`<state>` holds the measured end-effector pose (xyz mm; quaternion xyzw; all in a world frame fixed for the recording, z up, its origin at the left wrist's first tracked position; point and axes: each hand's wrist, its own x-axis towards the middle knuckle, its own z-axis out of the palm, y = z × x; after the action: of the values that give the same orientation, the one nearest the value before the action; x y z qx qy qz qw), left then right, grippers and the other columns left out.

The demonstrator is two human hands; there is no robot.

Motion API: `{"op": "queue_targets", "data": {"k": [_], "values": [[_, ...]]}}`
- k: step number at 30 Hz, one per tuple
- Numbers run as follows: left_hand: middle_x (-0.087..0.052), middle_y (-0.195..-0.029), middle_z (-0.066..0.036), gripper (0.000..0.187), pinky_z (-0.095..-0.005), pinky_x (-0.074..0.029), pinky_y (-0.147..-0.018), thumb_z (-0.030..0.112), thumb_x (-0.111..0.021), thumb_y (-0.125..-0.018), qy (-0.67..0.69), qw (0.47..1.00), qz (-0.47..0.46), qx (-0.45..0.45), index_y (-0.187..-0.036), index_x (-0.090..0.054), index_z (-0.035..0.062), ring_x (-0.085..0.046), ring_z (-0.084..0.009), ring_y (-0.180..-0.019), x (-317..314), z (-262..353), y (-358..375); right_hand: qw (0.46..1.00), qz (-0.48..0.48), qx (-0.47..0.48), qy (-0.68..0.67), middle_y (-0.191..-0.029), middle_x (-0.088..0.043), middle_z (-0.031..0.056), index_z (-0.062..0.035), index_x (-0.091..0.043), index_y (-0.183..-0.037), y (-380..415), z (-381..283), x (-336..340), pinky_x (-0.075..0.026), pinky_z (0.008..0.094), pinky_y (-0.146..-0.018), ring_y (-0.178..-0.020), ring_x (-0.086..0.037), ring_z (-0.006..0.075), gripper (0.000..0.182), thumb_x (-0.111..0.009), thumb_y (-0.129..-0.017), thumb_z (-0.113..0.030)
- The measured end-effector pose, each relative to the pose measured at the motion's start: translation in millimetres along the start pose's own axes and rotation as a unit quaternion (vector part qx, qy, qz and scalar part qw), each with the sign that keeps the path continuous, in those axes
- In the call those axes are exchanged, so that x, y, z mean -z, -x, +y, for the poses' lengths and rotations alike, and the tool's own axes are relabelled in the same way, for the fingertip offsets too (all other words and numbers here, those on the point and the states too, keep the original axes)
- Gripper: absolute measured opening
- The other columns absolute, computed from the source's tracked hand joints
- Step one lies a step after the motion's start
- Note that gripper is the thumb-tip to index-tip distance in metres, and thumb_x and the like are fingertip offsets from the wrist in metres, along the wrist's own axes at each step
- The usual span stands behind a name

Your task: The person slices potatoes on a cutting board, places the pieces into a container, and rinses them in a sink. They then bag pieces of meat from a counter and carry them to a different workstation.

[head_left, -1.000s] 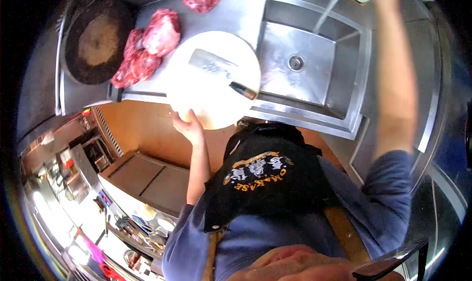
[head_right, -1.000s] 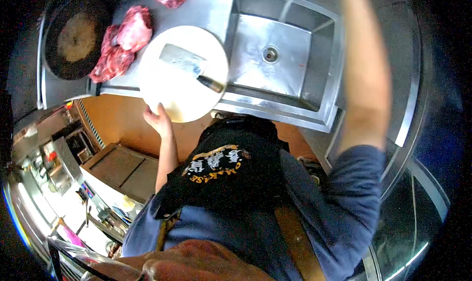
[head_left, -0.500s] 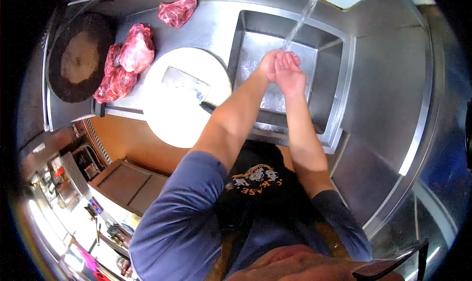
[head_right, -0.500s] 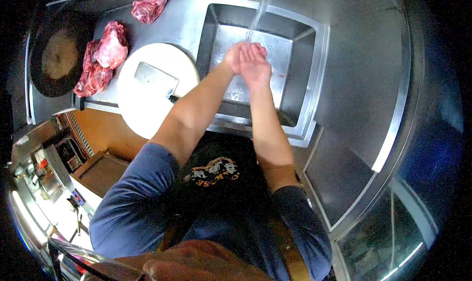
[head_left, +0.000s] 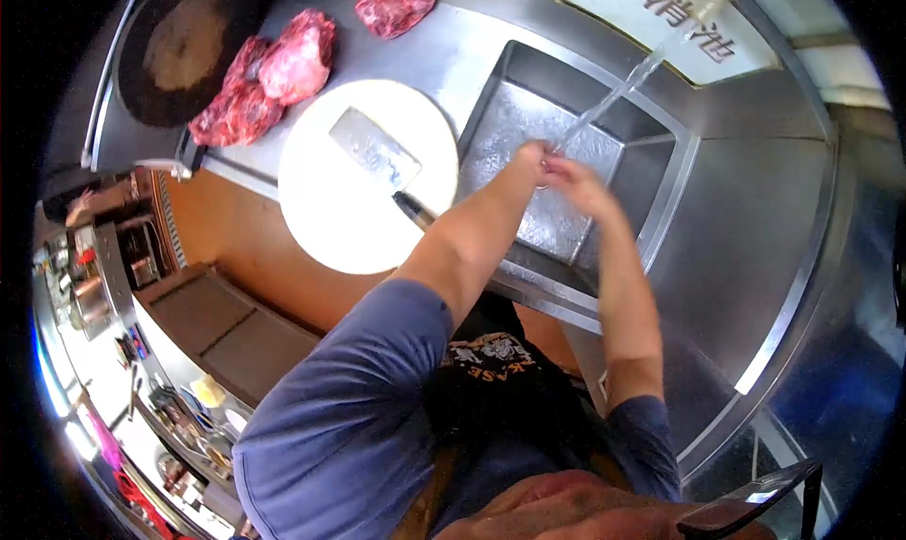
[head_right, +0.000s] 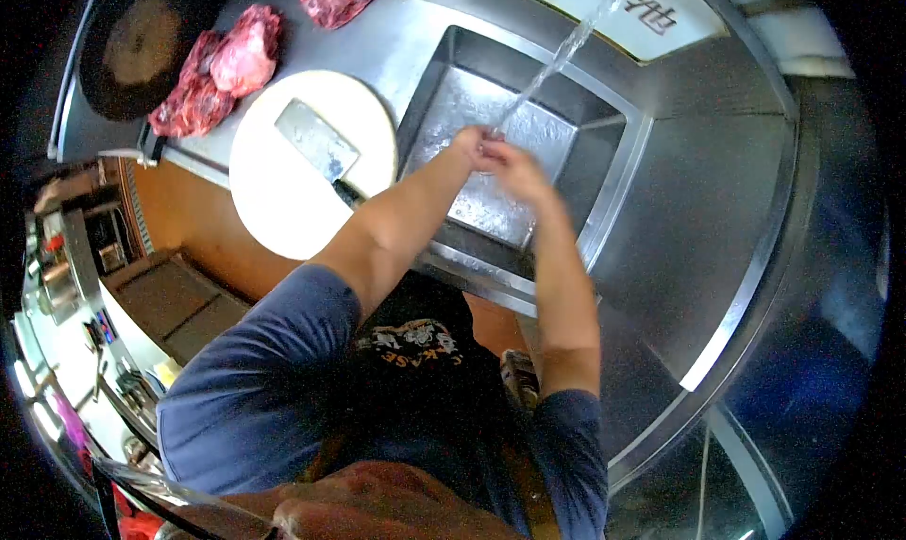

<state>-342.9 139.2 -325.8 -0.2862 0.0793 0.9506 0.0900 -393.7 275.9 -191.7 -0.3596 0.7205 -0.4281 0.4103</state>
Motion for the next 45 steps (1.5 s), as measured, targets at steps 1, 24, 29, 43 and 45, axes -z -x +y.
{"op": "queue_targets", "data": {"k": [1,24,29,43,45], "values": [[-0.059,-0.1,-0.017,0.022,-0.0486,-0.053,-0.08,0.016,-0.048,-0.092,0.076,0.989,0.125,0.002,-0.106,-0.053,-0.0001,-0.061,-0.0347,-0.086,-31,-4,15,0.973,-0.056,-0.176,0.138,-0.113,-0.065,0.0149,-0.0019,-0.063,-0.112,9,-88,45,-0.046,0.0337,-0.092,-0.102,-0.062,0.0249,0.031,-0.06,-0.091,-0.024],[-0.068,-0.094,-0.017,0.036,-0.0445,-0.051,-0.083,0.041,-0.047,-0.091,-0.095,0.462,0.841,-0.264,-0.103,-0.064,0.0109,-0.064,-0.0376,-0.092,275,-286,632,0.76,0.399,0.347,0.377,-0.098,-0.064,0.0184,0.0017,-0.059,-0.104,-75,-324,119,-0.046,0.0411,-0.086,-0.094,-0.06,0.0321,0.029,-0.059,-0.087,-0.021],[-0.066,-0.112,-0.012,0.029,-0.0404,-0.052,-0.083,0.022,-0.047,-0.091,-0.121,0.555,0.817,0.099,-0.108,-0.069,0.0114,-0.065,-0.0279,-0.098,253,-566,604,0.827,0.257,0.392,0.312,-0.096,-0.063,0.0188,0.0018,-0.058,-0.101,-42,-266,2,-0.045,0.0421,-0.085,-0.091,-0.059,0.0335,0.026,-0.059,-0.086,-0.02],[-0.07,-0.09,-0.012,0.026,-0.041,-0.053,-0.069,0.023,-0.053,-0.088,0.123,0.498,0.841,-0.174,-0.094,-0.072,0.007,-0.066,-0.0258,-0.081,258,-629,527,0.902,0.011,0.333,0.274,-0.091,-0.06,0.02,0.0019,-0.056,-0.093,43,-116,-131,-0.045,0.0449,-0.08,-0.085,-0.056,0.0373,0.02,-0.059,-0.083,-0.015],[-0.067,-0.103,-0.019,0.032,-0.0429,-0.051,-0.086,0.025,-0.046,-0.088,0.136,0.416,0.887,-0.15,-0.097,-0.068,0.0043,-0.063,-0.036,-0.099,195,-574,583,0.905,-0.008,0.314,0.286,-0.09,-0.06,0.0202,0.002,-0.056,-0.092,51,-93,-141,-0.045,0.0453,-0.08,-0.084,-0.056,0.0378,0.019,-0.059,-0.083,-0.014]]}}
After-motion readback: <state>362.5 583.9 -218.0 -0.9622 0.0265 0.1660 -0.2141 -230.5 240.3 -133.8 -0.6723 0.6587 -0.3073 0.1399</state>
